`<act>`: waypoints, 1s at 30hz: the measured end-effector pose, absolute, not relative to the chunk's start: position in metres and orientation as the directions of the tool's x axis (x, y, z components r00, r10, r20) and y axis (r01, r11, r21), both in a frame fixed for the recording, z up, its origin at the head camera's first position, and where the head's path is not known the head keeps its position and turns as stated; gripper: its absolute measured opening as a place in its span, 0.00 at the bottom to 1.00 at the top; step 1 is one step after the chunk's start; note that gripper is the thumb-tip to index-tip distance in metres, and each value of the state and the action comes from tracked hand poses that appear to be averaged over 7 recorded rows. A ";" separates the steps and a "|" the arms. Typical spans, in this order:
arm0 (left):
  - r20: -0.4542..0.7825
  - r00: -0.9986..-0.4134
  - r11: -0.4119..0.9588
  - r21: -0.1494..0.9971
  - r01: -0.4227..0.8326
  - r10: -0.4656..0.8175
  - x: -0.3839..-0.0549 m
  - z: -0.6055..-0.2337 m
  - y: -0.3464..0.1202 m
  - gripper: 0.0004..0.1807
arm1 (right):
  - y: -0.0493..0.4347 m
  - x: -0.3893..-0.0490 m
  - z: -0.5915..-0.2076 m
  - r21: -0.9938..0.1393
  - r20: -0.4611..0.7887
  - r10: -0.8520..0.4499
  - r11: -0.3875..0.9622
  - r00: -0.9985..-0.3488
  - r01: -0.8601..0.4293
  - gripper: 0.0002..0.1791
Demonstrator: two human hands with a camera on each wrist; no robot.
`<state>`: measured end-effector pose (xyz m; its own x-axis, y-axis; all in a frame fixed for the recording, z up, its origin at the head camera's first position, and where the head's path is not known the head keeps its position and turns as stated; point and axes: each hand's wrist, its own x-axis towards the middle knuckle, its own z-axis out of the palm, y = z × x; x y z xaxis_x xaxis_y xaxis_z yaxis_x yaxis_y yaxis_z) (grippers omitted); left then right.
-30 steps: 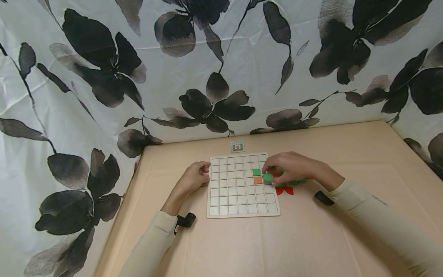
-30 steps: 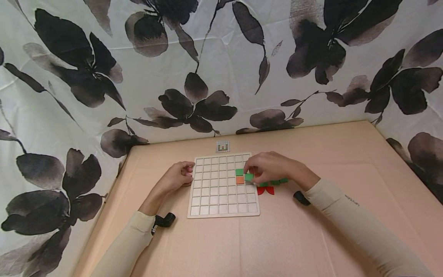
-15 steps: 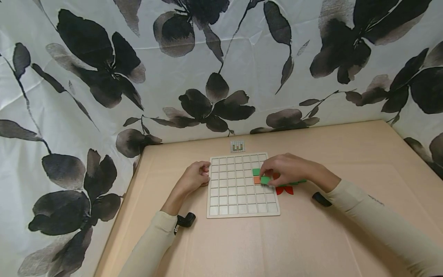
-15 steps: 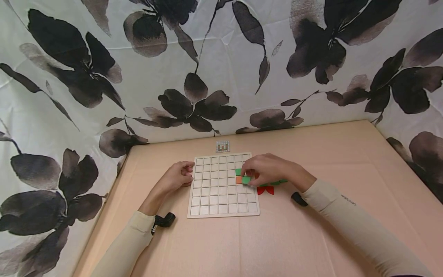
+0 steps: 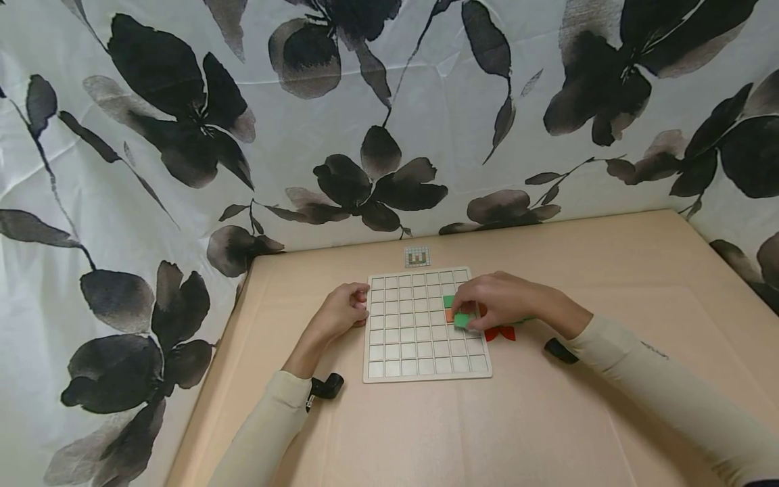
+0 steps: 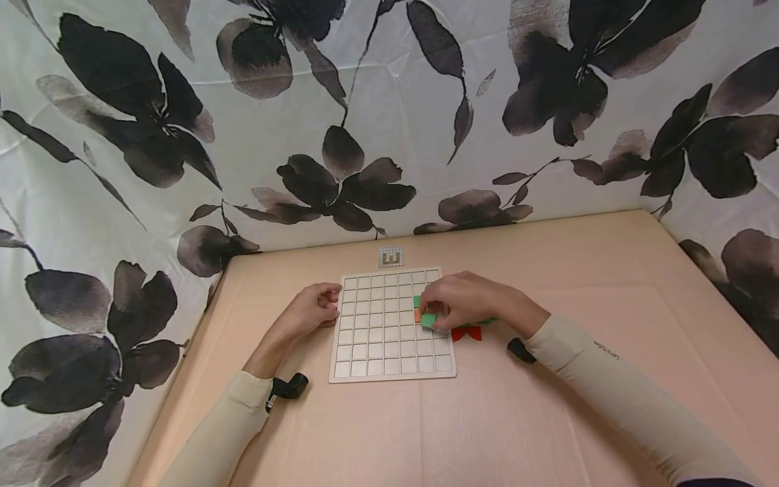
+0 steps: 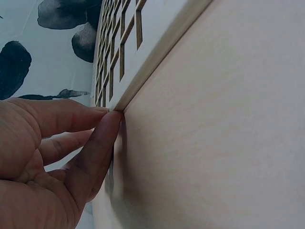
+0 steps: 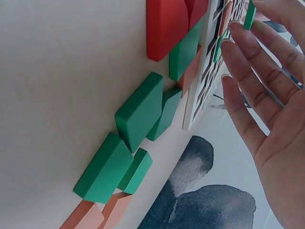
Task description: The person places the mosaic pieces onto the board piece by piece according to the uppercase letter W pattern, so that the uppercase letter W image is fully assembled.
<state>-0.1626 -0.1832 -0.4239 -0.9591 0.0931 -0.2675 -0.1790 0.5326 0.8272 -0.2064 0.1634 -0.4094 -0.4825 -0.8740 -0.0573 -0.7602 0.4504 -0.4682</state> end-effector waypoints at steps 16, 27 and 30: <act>-0.254 -0.963 0.548 0.821 -0.163 0.094 -0.163 -0.425 -0.183 0.32 | 0.156 -0.202 -0.412 -0.432 -0.055 -0.880 0.447 -0.472 -0.783 0.13; -0.270 -0.960 0.536 0.822 -0.192 0.072 -0.163 -0.425 -0.183 0.31 | 0.151 -0.200 -0.419 -0.329 -0.021 -0.905 0.407 -0.424 -0.852 0.12; -0.268 -0.961 0.536 0.823 -0.189 0.072 -0.163 -0.425 -0.183 0.31 | 0.150 -0.199 -0.418 -0.304 -0.007 -0.907 0.402 -0.420 -0.864 0.14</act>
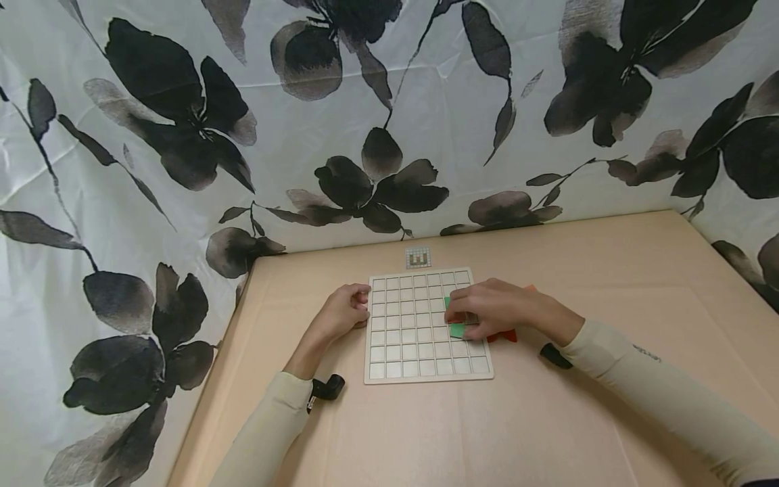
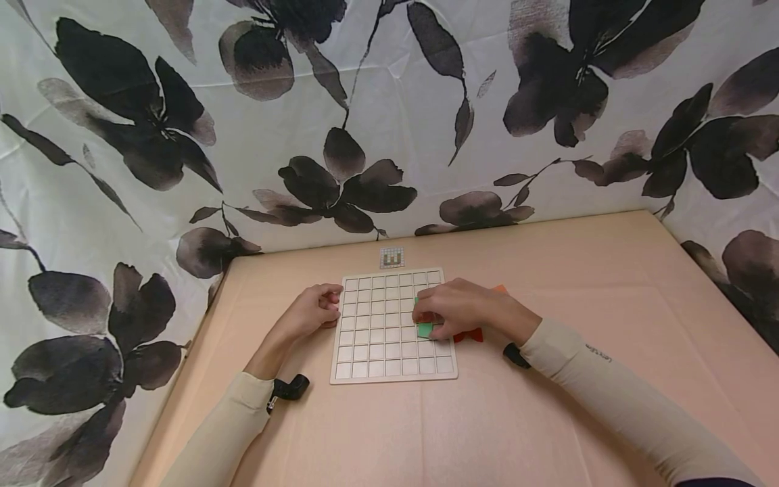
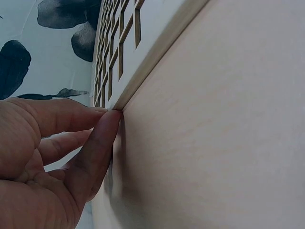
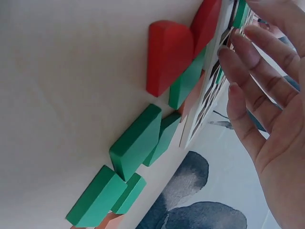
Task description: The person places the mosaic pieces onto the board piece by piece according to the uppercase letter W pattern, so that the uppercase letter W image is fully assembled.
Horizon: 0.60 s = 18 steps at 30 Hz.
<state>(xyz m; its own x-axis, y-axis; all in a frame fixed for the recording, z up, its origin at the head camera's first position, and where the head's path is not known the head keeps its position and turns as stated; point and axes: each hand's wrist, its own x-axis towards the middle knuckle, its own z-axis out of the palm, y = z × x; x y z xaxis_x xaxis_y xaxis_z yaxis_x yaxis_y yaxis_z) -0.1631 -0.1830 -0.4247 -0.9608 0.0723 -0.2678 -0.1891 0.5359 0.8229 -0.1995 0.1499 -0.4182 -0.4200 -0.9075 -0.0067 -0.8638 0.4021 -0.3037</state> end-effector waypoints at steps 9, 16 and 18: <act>-0.267 -0.960 0.530 0.827 -0.185 0.080 -0.164 -0.425 -0.184 0.31 | 0.150 -0.199 -0.421 -0.278 0.009 -0.910 0.396 -0.415 -0.875 0.10; -0.266 -0.960 0.532 0.827 -0.183 0.083 -0.163 -0.425 -0.185 0.31 | 0.148 -0.196 -0.421 -0.284 0.021 -0.915 0.380 -0.402 -0.880 0.10; -0.262 -0.961 0.538 0.824 -0.176 0.087 -0.163 -0.426 -0.185 0.31 | 0.148 -0.196 -0.421 -0.282 0.019 -0.913 0.386 -0.407 -0.878 0.09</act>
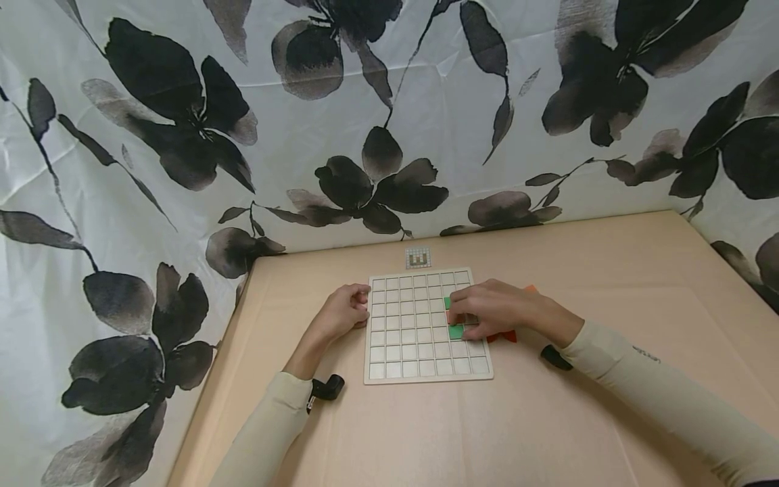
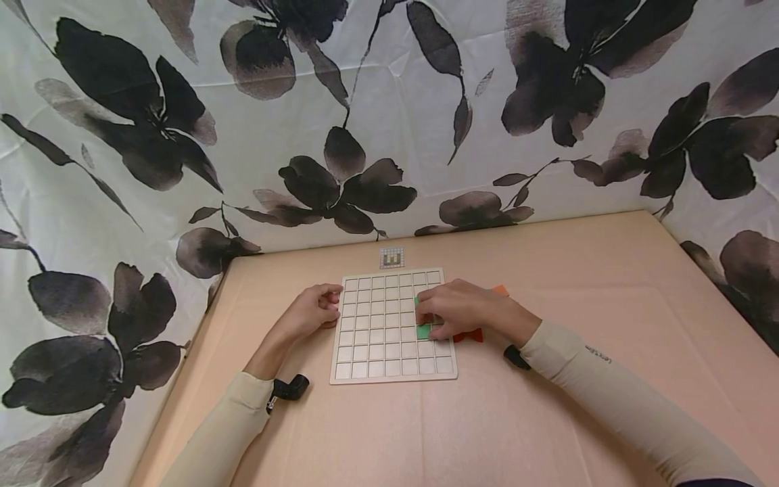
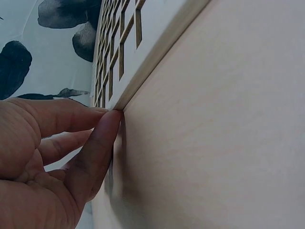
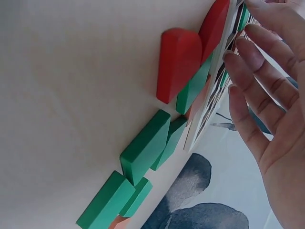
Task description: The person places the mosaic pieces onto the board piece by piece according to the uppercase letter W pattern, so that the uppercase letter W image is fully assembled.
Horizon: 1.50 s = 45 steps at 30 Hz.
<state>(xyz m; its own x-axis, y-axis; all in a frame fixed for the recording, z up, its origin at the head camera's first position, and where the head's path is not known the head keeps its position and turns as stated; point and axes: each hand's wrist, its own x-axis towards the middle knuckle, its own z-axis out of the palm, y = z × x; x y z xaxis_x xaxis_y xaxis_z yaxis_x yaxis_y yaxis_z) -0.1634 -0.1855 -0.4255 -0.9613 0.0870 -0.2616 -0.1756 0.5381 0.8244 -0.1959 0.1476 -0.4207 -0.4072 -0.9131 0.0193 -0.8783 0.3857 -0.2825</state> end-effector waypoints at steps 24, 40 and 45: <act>-0.270 -0.960 0.543 0.819 -0.187 0.075 -0.163 -0.424 -0.184 0.31 | 0.183 -0.197 -0.418 -0.367 -0.026 -0.856 0.489 -0.517 -0.791 0.11; -0.269 -0.960 0.545 0.818 -0.183 0.081 -0.162 -0.425 -0.183 0.30 | 0.202 -0.193 -0.421 -0.303 0.011 -0.867 0.472 -0.498 -0.828 0.08; -0.275 -0.959 0.540 0.819 -0.193 0.074 -0.162 -0.424 -0.182 0.30 | 0.202 -0.193 -0.422 -0.302 0.009 -0.874 0.461 -0.487 -0.834 0.10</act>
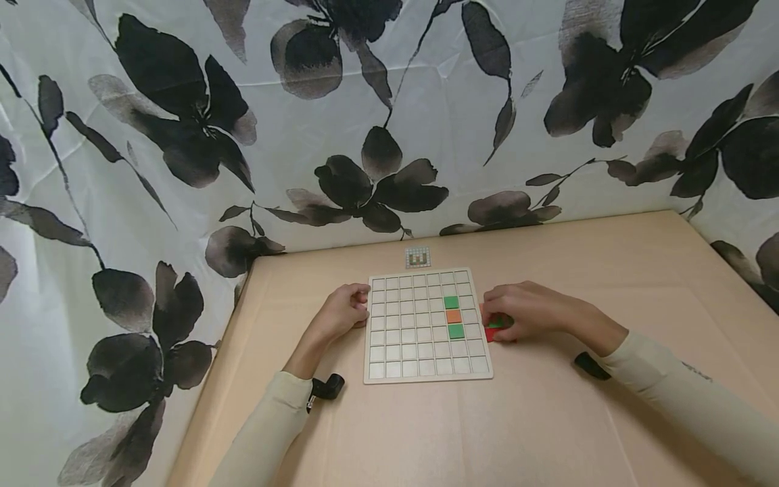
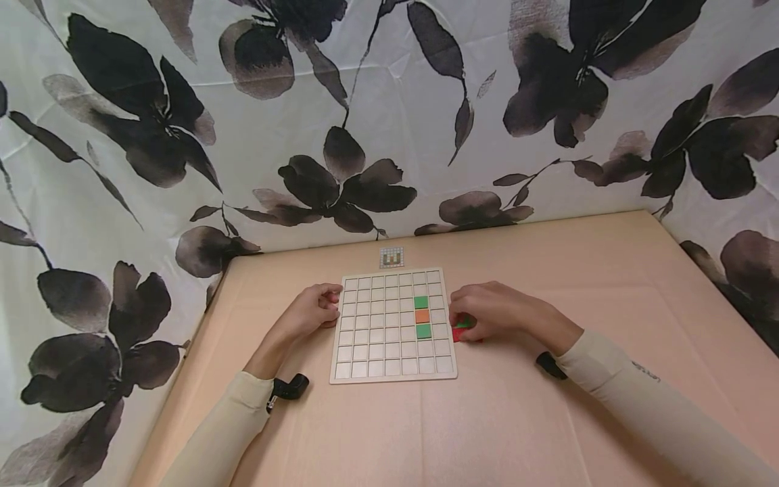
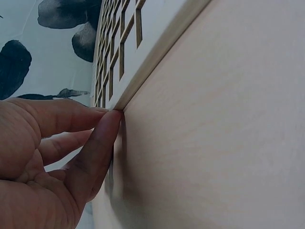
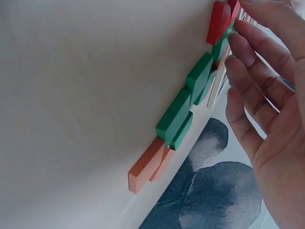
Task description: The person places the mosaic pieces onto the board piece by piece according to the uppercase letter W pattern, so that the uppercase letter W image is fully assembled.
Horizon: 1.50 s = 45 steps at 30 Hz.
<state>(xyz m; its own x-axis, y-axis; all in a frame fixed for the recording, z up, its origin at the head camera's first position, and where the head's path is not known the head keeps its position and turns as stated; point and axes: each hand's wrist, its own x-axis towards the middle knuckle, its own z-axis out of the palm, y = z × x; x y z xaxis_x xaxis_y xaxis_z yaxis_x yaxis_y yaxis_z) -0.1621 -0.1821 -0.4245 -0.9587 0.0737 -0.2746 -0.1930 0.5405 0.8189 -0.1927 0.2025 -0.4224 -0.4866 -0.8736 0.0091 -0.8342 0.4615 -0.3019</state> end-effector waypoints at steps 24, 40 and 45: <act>-0.260 -0.963 0.548 0.817 -0.181 0.069 -0.161 -0.426 -0.182 0.30 | 0.201 -0.185 -0.430 -0.254 0.024 -0.869 0.474 -0.495 -0.843 0.08; -0.258 -0.964 0.549 0.816 -0.182 0.063 -0.161 -0.428 -0.182 0.31 | 0.206 -0.191 -0.426 -0.226 0.109 -0.840 0.500 -0.531 -0.836 0.11; -0.260 -0.964 0.545 0.817 -0.187 0.059 -0.161 -0.429 -0.182 0.30 | 0.207 -0.193 -0.424 -0.223 0.097 -0.832 0.517 -0.546 -0.827 0.09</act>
<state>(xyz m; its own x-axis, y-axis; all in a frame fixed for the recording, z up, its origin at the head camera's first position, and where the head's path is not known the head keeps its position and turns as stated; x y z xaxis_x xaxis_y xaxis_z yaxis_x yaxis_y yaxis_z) -0.1605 -0.1819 -0.4291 -0.9637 0.0593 -0.2604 -0.1872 0.5452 0.8171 -0.1928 0.2074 -0.4242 -0.5464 -0.8319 0.0970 -0.8266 0.5169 -0.2227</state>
